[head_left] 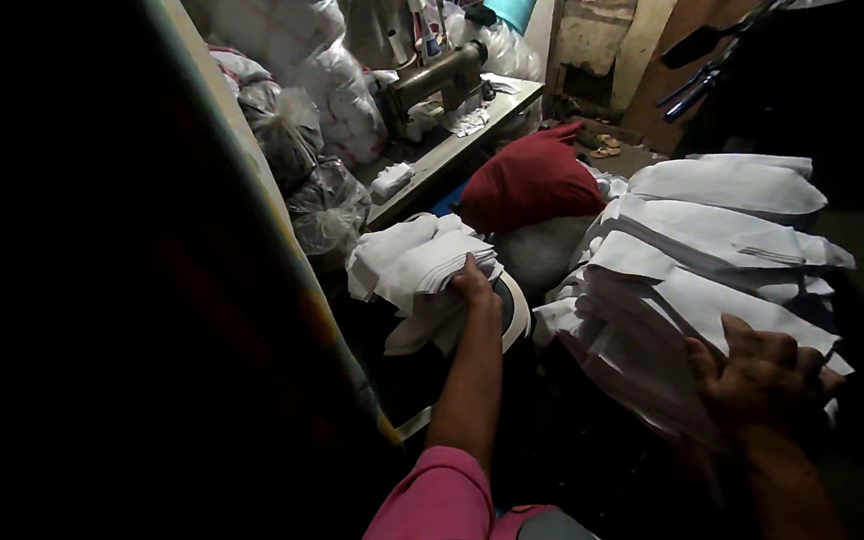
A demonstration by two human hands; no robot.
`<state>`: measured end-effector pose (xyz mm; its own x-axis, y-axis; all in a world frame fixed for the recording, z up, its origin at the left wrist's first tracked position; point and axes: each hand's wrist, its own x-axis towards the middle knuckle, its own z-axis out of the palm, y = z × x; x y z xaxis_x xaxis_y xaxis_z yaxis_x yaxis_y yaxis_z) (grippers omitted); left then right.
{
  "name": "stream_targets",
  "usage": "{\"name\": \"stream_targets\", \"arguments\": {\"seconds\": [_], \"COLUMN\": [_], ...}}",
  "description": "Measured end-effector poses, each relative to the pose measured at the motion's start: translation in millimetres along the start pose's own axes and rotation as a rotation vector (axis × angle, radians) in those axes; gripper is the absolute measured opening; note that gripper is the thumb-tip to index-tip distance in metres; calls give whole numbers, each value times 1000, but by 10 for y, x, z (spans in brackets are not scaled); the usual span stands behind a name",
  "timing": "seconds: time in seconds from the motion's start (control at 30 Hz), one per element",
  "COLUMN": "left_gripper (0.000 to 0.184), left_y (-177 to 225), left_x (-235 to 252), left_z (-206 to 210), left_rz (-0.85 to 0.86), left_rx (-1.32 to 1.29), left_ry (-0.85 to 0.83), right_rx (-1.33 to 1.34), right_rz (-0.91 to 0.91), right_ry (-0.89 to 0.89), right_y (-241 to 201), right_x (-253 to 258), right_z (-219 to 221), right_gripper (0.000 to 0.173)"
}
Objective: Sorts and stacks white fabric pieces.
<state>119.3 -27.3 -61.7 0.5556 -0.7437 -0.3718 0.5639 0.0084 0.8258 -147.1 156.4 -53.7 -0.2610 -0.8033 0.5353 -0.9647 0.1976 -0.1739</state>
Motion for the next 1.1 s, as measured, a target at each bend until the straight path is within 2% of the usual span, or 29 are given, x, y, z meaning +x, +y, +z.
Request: {"name": "stream_targets", "arguments": {"seconds": [0.17, 0.27, 0.3, 0.43, 0.5, 0.53, 0.7, 0.8, 0.87, 1.0, 1.1], "left_gripper": [53, 35, 35, 47, 54, 56, 43, 44, 51, 78, 79], "left_y": [-82, -121, -122, -82, -14, 19, 225, 281, 171, -304, -504], "left_x": [-14, -91, -125, -417, -663, -770, -1039, -999, -855, -418, -342], "left_z": [-176, -364, -438, -633, -610, -570, 37, 621, 987, 1491, 1664], "left_rz": [81, 65, 44, -25, -25, 36, 626, 786, 719, 385, 134], "left_rx": [160, 192, 197, 257, 307, 342, 526, 751, 882, 1117, 1199], "left_ry": [-22, -85, -102, -163, -274, -366, -920, -1056, -1035, -967, -1085], "right_rx": [16, 7, 19, 33, 32, 26, 15, -12, -12, -32, -63], "right_rz": [-13, -21, -17, 0, 11, 15, 4, 10, 16, 9, 15], "right_ry": [8, 24, 25, 37, 48, 46, 127, 144, 158, 204, 216], "right_y": [28, 5, -3, -2, -17, -25, -31, -27, -24, -8, -5], "right_x": [-1, 0, 3, -3, -1, 0, -14, -31, -49, -66, -60], "right_z": [-9, -51, -60, -36, -28, -29, 30, 74, 104, 165, 177], "right_gripper": [72, 70, 69, 66, 66, 66, 63, 65, 67, 70, 70]}}
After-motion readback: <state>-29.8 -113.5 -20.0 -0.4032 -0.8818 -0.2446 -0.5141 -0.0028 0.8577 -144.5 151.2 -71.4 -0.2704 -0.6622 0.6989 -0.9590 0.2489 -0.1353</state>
